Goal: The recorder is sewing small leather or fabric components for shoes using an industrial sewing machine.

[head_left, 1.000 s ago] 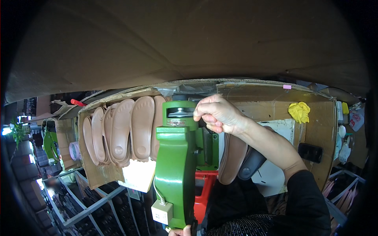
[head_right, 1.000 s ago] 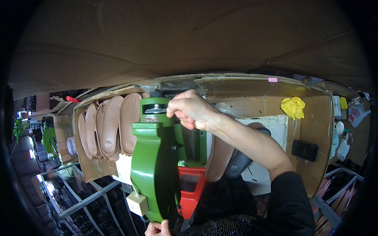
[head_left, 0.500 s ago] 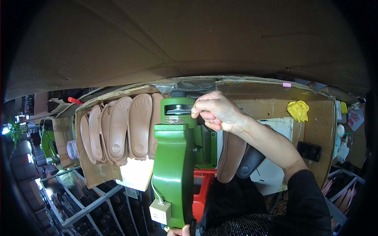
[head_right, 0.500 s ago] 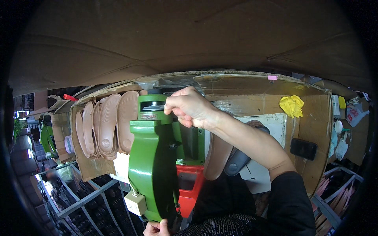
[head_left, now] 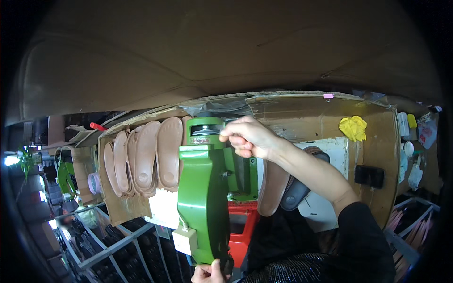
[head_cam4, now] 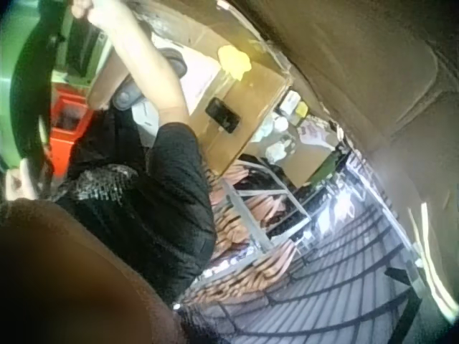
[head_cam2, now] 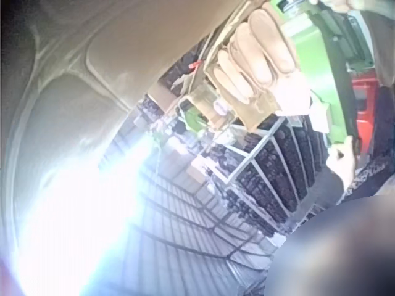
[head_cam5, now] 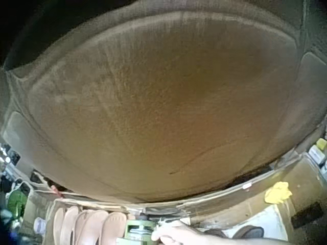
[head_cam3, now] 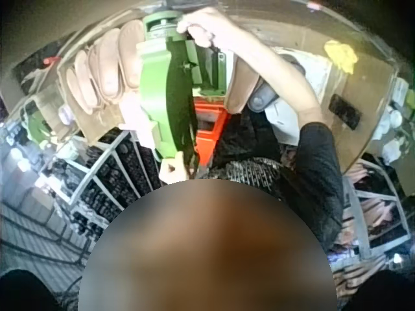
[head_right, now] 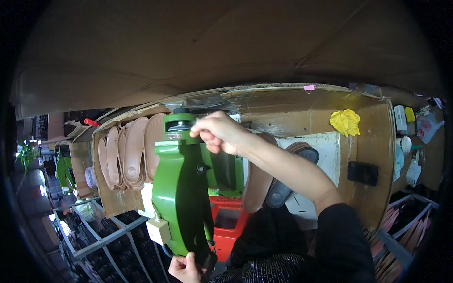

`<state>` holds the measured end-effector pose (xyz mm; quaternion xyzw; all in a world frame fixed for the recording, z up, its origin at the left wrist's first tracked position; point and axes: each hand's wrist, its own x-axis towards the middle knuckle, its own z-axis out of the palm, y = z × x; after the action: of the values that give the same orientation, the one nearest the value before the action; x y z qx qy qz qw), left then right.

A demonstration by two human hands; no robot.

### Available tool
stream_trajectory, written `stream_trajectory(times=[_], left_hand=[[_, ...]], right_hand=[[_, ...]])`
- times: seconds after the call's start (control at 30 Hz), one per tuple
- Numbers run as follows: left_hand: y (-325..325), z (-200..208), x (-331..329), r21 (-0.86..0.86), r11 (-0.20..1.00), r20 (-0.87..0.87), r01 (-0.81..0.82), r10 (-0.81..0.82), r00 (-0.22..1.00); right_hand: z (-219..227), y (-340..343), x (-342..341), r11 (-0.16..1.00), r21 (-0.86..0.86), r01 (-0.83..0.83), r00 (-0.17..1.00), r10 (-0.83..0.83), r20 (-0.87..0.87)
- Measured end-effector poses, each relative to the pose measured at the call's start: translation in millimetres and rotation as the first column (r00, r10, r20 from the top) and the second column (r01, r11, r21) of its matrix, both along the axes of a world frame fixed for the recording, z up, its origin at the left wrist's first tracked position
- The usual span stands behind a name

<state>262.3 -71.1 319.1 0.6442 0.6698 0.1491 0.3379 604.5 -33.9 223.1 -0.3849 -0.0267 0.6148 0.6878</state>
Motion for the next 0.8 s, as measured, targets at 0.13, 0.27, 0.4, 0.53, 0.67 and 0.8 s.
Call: stream_trajectory(times=[0.13, 0.27, 0.4, 0.53, 0.67, 0.8], left_hand=[[-0.5, -14.8, -24.2, 0.097, 0.994, -0.11, 0.057, -0.047, 0.993], [-6.3, -5.3, 1.9, 0.316, 0.922, -0.074, 0.224, -0.212, 0.975], [-36.6, 1.2, 19.1, -0.017, 0.967, 0.539, 0.255, -0.206, 0.817], [-47.2, -19.3, 35.6, -0.181, 0.912, 0.745, 0.367, -0.117, 0.657], [-56.0, -45.5, 3.7, -0.296, 0.858, 0.846, 0.421, 0.031, 0.532], [-79.6, -46.9, -29.0, -0.286, 0.867, 0.872, 0.407, 0.06, 0.485]], right_hand=[[-6.8, -45.3, -25.7, 0.952, 0.289, -0.105, 0.973, 0.158, -0.168], [-17.7, -89.1, -69.5, 0.896, 0.43, -0.107, 0.919, 0.254, -0.302], [-3.2, -111.8, -124.2, 0.868, 0.453, -0.203, 0.881, 0.364, -0.303], [0.8, -134.4, -165.9, 0.813, 0.548, -0.197, 0.822, 0.442, -0.359], [-1.8, -153.8, -204.8, 0.788, 0.564, -0.244, 0.756, 0.52, -0.399], [-8.8, -173.1, -238.4, 0.772, 0.568, -0.286, 0.737, 0.556, -0.384]])
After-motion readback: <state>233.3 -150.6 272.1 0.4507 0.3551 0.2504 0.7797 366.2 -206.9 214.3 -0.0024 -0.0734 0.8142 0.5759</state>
